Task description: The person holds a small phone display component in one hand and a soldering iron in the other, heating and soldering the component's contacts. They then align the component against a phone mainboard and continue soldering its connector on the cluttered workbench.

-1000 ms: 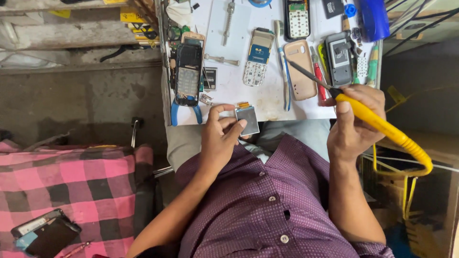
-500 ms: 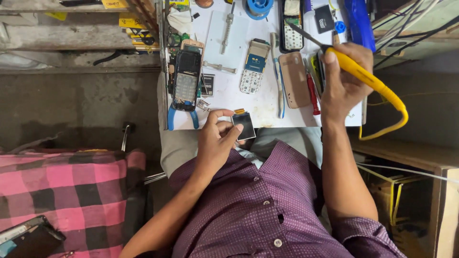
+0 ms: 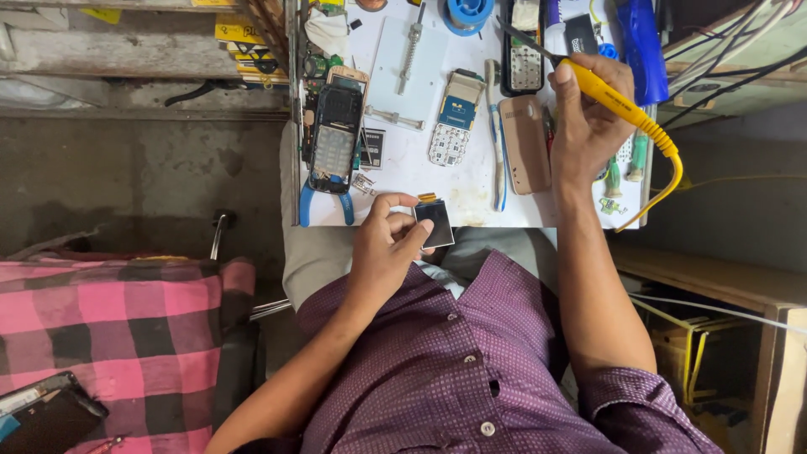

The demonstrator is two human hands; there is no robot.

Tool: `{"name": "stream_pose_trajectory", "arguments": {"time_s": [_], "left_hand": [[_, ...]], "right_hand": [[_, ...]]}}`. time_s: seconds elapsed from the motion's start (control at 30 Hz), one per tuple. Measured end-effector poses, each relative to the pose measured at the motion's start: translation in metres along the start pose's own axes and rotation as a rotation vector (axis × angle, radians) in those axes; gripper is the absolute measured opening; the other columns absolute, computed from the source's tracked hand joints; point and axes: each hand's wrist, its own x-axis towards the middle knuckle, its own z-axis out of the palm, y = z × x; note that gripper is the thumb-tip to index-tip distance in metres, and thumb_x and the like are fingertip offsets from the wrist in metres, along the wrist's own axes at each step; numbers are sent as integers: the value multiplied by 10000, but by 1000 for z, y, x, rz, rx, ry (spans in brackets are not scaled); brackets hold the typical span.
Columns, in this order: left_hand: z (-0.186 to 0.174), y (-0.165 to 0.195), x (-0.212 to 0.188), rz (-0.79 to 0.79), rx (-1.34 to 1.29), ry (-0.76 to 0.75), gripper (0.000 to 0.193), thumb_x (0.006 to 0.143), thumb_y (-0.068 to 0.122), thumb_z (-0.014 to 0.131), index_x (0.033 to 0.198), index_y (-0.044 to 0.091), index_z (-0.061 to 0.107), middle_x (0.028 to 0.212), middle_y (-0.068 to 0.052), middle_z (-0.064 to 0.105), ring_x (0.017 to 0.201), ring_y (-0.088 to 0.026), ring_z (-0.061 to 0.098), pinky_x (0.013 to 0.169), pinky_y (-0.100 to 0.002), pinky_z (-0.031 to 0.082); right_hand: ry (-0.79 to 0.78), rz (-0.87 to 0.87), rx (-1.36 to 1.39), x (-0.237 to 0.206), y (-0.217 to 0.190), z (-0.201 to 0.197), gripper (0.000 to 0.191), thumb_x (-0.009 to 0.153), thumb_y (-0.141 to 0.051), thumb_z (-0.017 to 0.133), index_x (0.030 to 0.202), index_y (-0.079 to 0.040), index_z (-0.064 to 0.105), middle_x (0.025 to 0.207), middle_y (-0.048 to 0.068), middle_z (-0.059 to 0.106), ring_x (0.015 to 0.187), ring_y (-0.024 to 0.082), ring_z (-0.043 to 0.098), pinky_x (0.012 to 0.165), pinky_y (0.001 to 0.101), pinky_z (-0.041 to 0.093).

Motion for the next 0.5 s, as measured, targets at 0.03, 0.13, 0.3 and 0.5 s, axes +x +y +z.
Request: {"name": "stream_pose_trajectory", "arguments": {"time_s": [0.03, 0.13, 0.3, 0.5], "left_hand": [[0, 1, 0, -2, 5, -2, 336, 949, 93, 690, 1212, -3, 504, 739, -55, 703, 611, -94, 679, 547, -209, 510], [-1, 1, 0, 3, 6, -5, 339, 953, 101, 689, 1216, -2, 502, 745, -56, 710, 633, -99, 699, 551, -209, 509], [-2, 1, 1, 9, 22, -8, 342, 954, 106, 688, 1220, -1, 501, 754, -63, 720, 648, -103, 712, 551, -208, 512], [-2, 2, 1, 19, 34, -9, 341, 956, 107, 686, 1219, -5, 501, 752, -68, 719, 651, -106, 719, 551, -211, 523]], "right_hand": [[2, -6, 0, 0, 1, 1, 150, 1095, -27, 767, 1191, 44, 676, 1195, 74, 611, 986, 157, 706, 857, 250, 588], [2, -14, -5, -1, 2, 3, 147, 1099, -29, 770, 1190, 41, 678, 1186, 68, 612, 960, 150, 696, 845, 247, 583], [4, 7, -4, -1, 3, 2, 140, 1096, -40, 766, 1182, 35, 683, 1188, 68, 611, 999, 160, 716, 850, 251, 598], [1, 1, -6, -1, 6, 2, 144, 1102, -34, 773, 1191, 35, 683, 1197, 68, 605, 997, 161, 707, 855, 250, 584]]}}
